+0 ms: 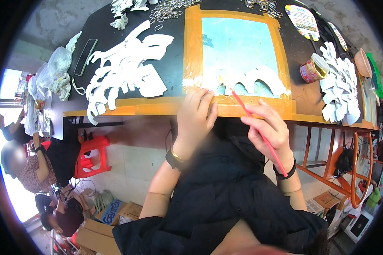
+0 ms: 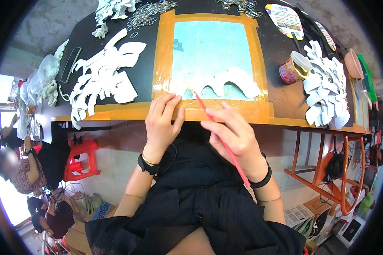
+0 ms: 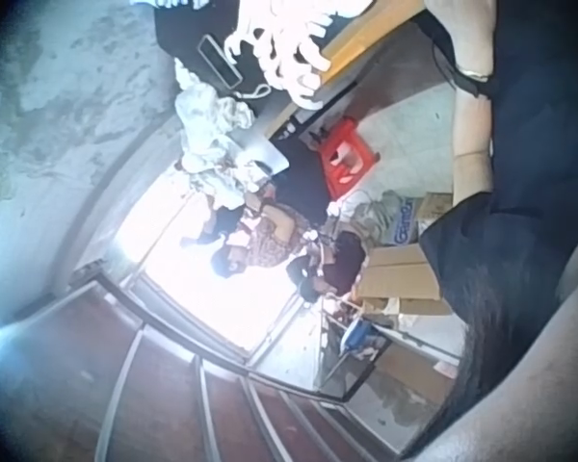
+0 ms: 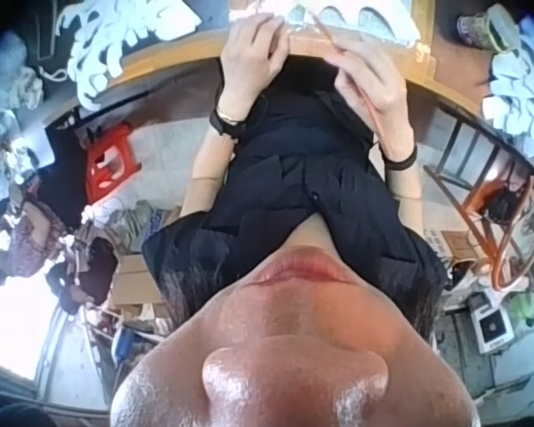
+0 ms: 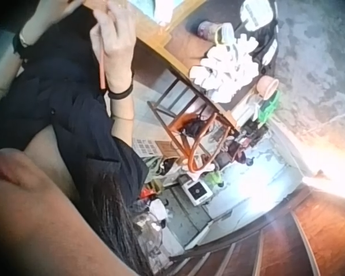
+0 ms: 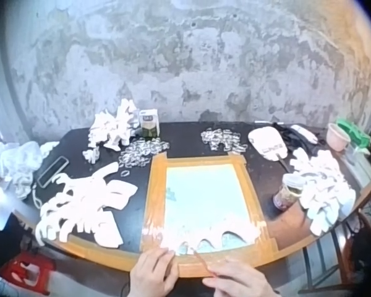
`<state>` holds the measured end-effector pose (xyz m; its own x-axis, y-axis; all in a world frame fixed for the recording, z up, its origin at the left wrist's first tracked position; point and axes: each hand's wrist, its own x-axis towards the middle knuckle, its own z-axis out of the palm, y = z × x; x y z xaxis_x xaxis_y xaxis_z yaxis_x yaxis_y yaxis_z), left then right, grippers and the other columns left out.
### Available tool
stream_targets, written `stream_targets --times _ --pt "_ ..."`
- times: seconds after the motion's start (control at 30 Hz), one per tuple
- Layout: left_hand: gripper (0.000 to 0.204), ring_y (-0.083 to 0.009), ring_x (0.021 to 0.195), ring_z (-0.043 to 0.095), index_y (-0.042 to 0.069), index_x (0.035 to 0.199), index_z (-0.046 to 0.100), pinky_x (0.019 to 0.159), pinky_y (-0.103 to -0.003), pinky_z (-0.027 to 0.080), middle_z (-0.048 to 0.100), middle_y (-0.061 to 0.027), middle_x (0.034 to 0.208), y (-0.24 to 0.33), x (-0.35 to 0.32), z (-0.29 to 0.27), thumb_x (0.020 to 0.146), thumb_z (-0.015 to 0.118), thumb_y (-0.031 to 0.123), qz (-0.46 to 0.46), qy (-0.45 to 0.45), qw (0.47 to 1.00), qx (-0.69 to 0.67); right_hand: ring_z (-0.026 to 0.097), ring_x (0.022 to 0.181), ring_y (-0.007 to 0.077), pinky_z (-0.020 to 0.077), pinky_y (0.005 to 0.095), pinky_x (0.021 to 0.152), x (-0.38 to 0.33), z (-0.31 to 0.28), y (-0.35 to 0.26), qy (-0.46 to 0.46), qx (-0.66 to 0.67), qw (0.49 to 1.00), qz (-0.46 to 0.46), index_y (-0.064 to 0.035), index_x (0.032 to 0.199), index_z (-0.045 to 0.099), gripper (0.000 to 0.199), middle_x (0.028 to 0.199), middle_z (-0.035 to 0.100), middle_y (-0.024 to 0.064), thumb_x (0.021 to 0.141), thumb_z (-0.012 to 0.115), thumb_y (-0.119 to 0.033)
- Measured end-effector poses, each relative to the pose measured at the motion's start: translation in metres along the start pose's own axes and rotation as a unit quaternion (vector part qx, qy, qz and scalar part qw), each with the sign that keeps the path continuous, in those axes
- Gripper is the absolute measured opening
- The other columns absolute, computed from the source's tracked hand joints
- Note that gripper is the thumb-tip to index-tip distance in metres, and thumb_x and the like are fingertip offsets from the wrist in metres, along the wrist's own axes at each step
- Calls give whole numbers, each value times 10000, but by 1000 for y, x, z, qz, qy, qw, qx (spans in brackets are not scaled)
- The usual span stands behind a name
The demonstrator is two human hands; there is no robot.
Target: Attaching metal eyelets and applying adhesive to white shoe upper components using a brush.
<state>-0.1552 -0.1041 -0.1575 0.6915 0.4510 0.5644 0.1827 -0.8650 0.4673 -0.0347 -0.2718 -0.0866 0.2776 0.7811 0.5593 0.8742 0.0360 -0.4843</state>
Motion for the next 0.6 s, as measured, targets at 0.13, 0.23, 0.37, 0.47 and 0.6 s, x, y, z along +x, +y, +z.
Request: stream_targets --times 0.13,0.23,0.37,0.47,0.6 --pt "280 -305 999 622 27 1070 669 849 -378 518 634 -112 1093 0 -2 0 796 708 65 6 8 1000 11 674 950 315 525 484 975 -5 3 3 -13 19 1000 9 -29 962 674 305 1049 660 135 686 658 101" --pt "284 -304 998 623 29 1072 669 847 -378 519 635 -111 1093 -1 -4 3 794 710 64 2 6 1000 8 687 909 307 523 484 977 -6 7 6 31 -8 999 42 -39 896 702 274 998 691 124 680 630 114" --pt "284 -303 998 623 30 1073 670 846 -378 519 635 -111 1092 1 -2 1 793 709 61 1 5 1000 4 688 897 302 525 482 979 -2 7 3 36 0 999 36 -36 897 698 276 986 691 119 679 630 118" --pt "279 -304 999 622 29 1073 670 846 -378 519 635 -112 1094 1 -2 3 798 705 59 -2 0 1000 5 678 894 309 529 485 969 -1 7 7 18 27 999 9 -30 938 672 300 1015 665 129 675 659 114" --pt "277 -302 995 623 30 1078 671 844 -375 520 637 -109 1095 0 -2 1 804 700 59 1 8 1000 6 678 880 307 526 484 975 -7 -1 9 34 -10 999 37 -25 935 673 288 999 670 124 680 656 110"
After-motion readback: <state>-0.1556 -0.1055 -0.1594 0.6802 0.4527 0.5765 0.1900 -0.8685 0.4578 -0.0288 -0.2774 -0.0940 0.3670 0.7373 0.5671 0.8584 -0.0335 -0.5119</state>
